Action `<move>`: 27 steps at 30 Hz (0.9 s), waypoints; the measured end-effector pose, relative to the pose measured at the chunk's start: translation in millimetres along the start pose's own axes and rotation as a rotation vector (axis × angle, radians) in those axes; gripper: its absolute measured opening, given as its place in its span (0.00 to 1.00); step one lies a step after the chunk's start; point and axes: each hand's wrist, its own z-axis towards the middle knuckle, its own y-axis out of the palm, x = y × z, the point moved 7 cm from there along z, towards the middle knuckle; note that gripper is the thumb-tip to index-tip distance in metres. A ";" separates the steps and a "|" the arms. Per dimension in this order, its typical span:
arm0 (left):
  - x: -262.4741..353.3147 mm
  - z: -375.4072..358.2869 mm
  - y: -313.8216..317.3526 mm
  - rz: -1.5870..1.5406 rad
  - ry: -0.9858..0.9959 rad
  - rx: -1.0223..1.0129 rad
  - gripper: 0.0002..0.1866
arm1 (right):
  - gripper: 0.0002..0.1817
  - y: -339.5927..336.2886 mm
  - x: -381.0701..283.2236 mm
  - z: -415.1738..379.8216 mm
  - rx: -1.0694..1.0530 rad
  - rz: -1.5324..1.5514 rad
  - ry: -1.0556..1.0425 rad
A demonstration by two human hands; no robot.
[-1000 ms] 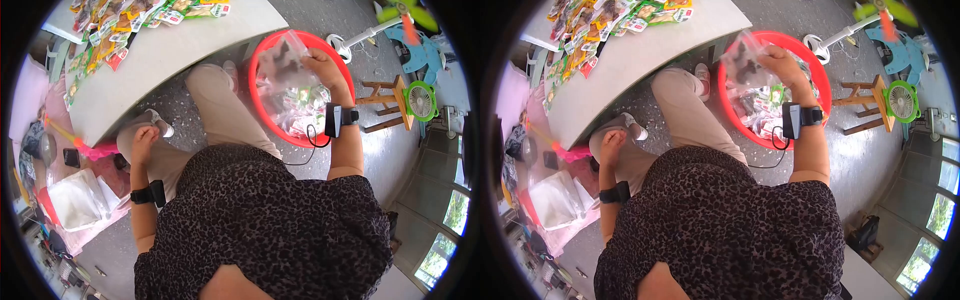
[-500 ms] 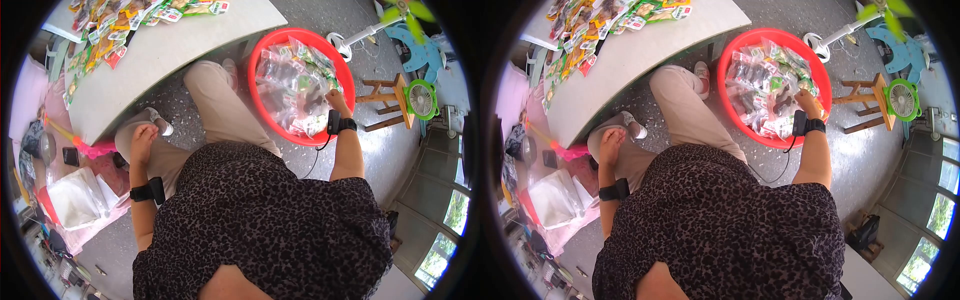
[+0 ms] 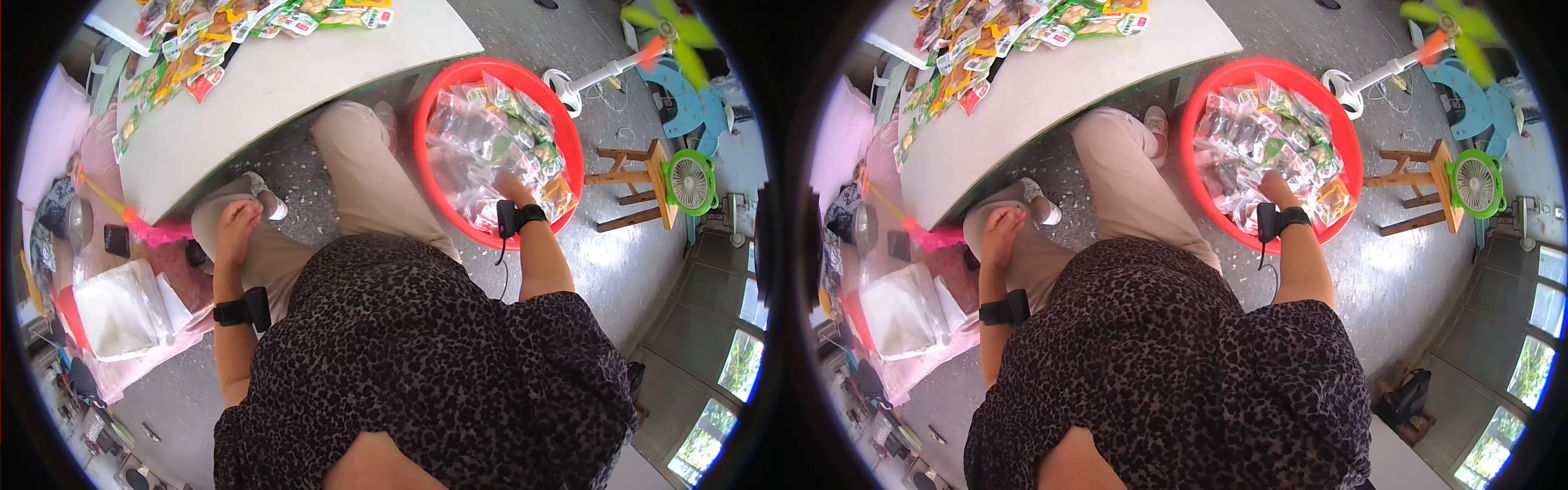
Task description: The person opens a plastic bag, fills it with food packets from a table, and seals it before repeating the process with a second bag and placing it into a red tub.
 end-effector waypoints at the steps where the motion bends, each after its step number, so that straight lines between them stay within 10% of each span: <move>1: 0.5 -1.1 -0.4 -0.004 0.005 0.003 0.09 | 0.14 -15.2 -26.8 5.5 0.006 0.044 -0.049; 9: 2.1 -2.5 -8.2 -0.029 0.048 0.016 0.08 | 0.09 -206.5 -216.8 18.8 0.257 0.747 -0.299; 15: 32.9 -23.5 -34.5 0.043 0.210 0.088 0.06 | 0.09 -247.8 -336.6 20.8 0.528 0.712 -0.684; 27: 121.1 -158.7 -242.8 0.233 0.647 1.074 0.08 | 0.08 -229.7 -402.3 9.2 0.695 0.305 -0.874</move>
